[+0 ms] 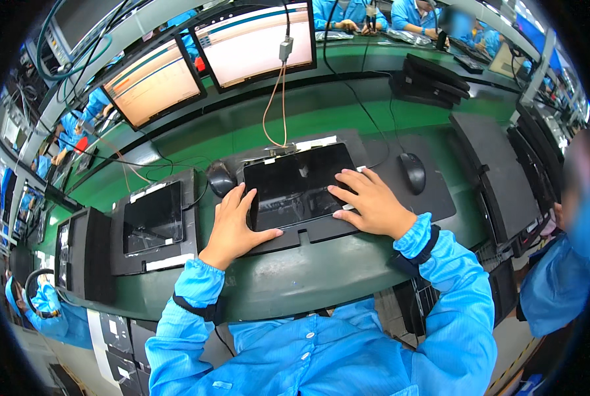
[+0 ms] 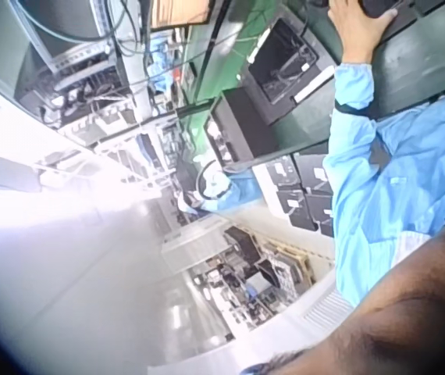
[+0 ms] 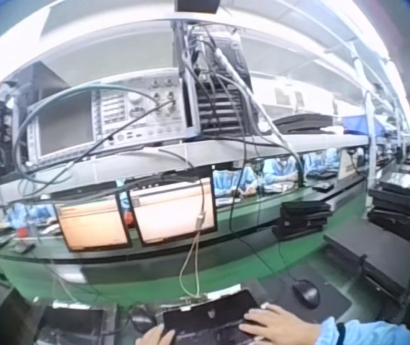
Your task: Testing and labeling tablet computers on an electronics assembly line.
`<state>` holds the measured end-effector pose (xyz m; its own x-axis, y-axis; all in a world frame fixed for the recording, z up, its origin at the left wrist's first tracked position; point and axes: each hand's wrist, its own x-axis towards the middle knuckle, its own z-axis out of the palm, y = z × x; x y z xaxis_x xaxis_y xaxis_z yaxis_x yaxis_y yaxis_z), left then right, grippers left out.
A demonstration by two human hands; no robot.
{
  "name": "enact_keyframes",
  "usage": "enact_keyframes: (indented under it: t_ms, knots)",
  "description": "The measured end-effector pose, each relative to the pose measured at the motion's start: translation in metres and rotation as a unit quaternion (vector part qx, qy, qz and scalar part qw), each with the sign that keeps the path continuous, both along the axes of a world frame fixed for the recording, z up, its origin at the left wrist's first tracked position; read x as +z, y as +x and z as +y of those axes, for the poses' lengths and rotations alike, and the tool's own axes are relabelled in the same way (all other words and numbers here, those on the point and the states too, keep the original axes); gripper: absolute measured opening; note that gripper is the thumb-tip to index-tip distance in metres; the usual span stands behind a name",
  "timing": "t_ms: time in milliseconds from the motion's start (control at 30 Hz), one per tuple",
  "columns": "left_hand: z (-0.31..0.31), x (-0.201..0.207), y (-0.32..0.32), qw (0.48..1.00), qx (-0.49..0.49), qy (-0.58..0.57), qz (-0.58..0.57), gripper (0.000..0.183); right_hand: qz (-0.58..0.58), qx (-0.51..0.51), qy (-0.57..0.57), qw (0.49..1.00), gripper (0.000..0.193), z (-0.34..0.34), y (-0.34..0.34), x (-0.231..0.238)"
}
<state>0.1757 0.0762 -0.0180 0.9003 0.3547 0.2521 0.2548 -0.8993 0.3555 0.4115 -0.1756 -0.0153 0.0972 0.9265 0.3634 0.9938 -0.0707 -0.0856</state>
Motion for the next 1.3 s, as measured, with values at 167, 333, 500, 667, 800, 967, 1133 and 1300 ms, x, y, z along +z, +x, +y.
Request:
enact_keyframes:
  t_ms: [167, 333, 500, 667, 800, 967, 1133, 1300]
  knots:
    - [0.001, -0.004, 0.008, 1.0, -0.001, -0.028, -0.009, 0.1, 0.014, 0.009, 0.026, 1.0, 0.052, 0.001, 0.0, -0.007]
    - [0.001, -0.004, 0.003, 0.999, -0.019, -0.02, -0.03, 0.088, 0.021, 0.018, 0.01, 1.0, 0.054, 0.008, -0.003, 0.004]
    - [-0.036, 0.015, -0.019, 0.993, 0.022, 0.042, -0.111, 0.06, 0.037, 0.074, 0.073, 0.994, 0.042, 0.044, -0.052, 0.028]
    - [-0.078, 0.008, -0.119, 0.975, 0.172, 0.032, -0.135, 0.045, 0.06, 0.34, 0.064, 0.937, 0.038, 0.12, -0.143, 0.03]
    - [-0.054, -0.029, -0.179, 0.931, 0.344, 0.057, -0.111, 0.035, -0.054, 0.347, -0.028, 0.936, 0.048, 0.165, -0.209, 0.019]
    - [-0.058, -0.046, -0.229, 0.942, 0.255, 0.042, -0.215, 0.022, -0.163, 0.366, -0.07, 0.913, 0.025, 0.205, -0.246, 0.004]
    - [-0.102, -0.026, -0.373, 0.836, 0.415, 0.076, -0.35, 0.033, 0.17, 0.445, -0.08, 0.876, 0.023, 0.198, -0.335, 0.029]
    - [-0.182, -0.097, -0.561, 0.698, 0.705, 0.125, -0.015, 0.058, 0.439, 0.487, -0.18, 0.734, 0.026, 0.207, -0.476, -0.025]
